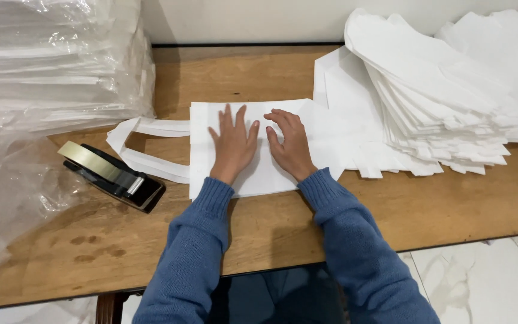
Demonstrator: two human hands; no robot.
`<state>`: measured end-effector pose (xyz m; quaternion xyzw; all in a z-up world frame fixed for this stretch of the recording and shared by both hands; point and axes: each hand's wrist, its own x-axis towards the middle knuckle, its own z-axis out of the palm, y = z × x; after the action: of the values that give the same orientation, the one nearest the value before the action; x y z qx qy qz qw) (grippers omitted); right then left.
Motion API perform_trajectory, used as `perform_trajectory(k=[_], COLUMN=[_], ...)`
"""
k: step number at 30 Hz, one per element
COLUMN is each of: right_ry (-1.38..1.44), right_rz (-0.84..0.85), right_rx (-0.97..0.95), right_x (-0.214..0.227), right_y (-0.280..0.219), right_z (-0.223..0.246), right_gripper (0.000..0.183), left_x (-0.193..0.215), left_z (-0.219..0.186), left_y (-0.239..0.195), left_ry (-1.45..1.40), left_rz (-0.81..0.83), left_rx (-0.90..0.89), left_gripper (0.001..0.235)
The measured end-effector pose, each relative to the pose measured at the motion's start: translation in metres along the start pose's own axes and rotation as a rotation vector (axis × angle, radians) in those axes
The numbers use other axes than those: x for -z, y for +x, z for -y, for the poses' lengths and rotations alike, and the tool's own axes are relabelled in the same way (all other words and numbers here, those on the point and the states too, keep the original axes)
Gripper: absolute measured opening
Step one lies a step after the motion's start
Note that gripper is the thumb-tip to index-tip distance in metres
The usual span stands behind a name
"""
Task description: Folding and stacking white non-woven bags on a wooden table in a print shop finishing area.
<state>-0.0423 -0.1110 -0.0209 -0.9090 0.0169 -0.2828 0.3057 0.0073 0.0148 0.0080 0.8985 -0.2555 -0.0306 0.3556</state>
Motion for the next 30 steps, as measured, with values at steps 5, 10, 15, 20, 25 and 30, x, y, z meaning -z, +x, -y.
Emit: perform_trajectory(k=[5, 10, 15, 20, 25, 30], right_ry=[-0.159, -0.292, -0.684, -0.861, -0.933, -1.002], right_rz=[0.060, -0.008, -0.516, -0.263, 0.081, 0.109], right_rx=[-0.011, -0.129, 0.092, -0.389, -0.725, -0.409], right_x=[-0.012, 0.034, 0.135, 0.207, 0.218, 0.194], right_y=[-0.003, 0.002, 0.015, 0.002, -0.023, -0.031], right_z=[-0.035, -0.056, -0.091, -0.122, -0.111, -0.052], right_gripper=[0.022, 0.021, 0.033, 0.050, 0.070, 0.055], left_x=[-0.048, -0.049, -0.038, -0.088, -0.108, -0.092], left_z=[0.001, -0.041, -0.098, -0.114, -0.123, -0.141], left_y=[0.013, 0.013, 0.018, 0.024, 0.019, 0.009], left_ry=[-0.128, 0.011, -0.331, -0.408, -0.417, -0.925], left_rz=[0.040, 0.104, 0.241, 0.371, 0.498, 0.646], left_rx=[-0.136, -0.259, -0.288, -0.326, -0.326, -0.018], left_gripper=[0.040, 0.040, 0.049, 0.051, 0.052, 0.063])
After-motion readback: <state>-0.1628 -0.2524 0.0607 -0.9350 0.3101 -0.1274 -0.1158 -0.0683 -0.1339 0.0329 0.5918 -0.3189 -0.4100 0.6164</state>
